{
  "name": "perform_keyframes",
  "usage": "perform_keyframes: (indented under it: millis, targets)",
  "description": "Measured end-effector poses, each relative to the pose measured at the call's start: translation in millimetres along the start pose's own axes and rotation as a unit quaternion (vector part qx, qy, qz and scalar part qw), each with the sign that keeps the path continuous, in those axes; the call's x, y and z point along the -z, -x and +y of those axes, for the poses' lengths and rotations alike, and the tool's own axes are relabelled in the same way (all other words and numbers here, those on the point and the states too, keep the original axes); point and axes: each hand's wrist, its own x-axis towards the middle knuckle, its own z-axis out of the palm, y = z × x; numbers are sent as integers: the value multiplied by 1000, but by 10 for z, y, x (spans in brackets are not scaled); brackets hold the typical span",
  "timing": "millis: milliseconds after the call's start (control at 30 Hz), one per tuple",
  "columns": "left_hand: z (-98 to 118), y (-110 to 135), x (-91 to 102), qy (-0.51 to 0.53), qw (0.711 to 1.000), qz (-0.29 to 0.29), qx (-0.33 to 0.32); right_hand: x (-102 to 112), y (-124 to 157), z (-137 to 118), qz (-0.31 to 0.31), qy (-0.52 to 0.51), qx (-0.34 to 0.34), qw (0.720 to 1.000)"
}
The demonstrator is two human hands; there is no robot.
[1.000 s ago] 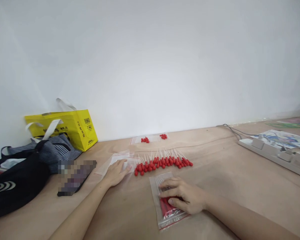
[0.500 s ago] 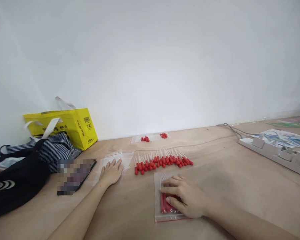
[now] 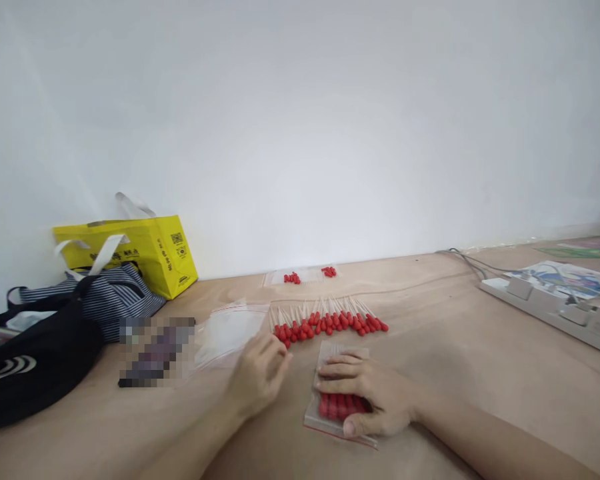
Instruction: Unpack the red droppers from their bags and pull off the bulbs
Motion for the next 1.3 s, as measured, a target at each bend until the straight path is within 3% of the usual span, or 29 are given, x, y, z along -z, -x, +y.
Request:
perform_keyframes:
  millis: [67, 167, 267, 333, 433, 567, 733, 867, 1000, 1067, 1133, 1300]
  targets:
    - [214, 105, -72, 70, 995, -64, -21, -73, -17, -60, 10, 24, -27, 999]
    - [400, 189, -134, 151, 982, -114, 16, -199, -60, -173, 74, 92, -133, 984]
    - [435, 182, -155, 193, 969, -129, 86, -242, -94, -227, 110, 125, -240, 957]
    - [409, 165, -171, 210, 961, -131, 126, -199, -89, -216, 115, 105, -263, 952]
    - [361, 167, -206, 236, 952, -125, 152, -77, -35, -159, 99, 37, -183, 977]
    - [352, 192, -243, 298, 933, -129, 157, -1, 30, -95, 25, -37, -62, 997]
    - [399, 175, -242, 351, 906, -141, 188, -88, -3, -96, 27, -51, -88, 994]
    - [423, 171, -231, 365, 874, -171, 271, -136, -33, -106, 54, -34, -124, 990]
    - [468, 148, -200, 469, 788, -179, 357, -144, -37, -92, 70, -37, -124, 989]
    - [503, 120, -189, 541, 736, -166, 371, -146, -37, -82, 75, -44, -116, 989]
    - [533, 95, -197, 580, 703, -155, 382, -150, -39, -75, 78, -47, -114, 989]
    - [534, 73, -275, 568, 706, -120, 405, -165, -49, -78, 94, -52, -108, 988]
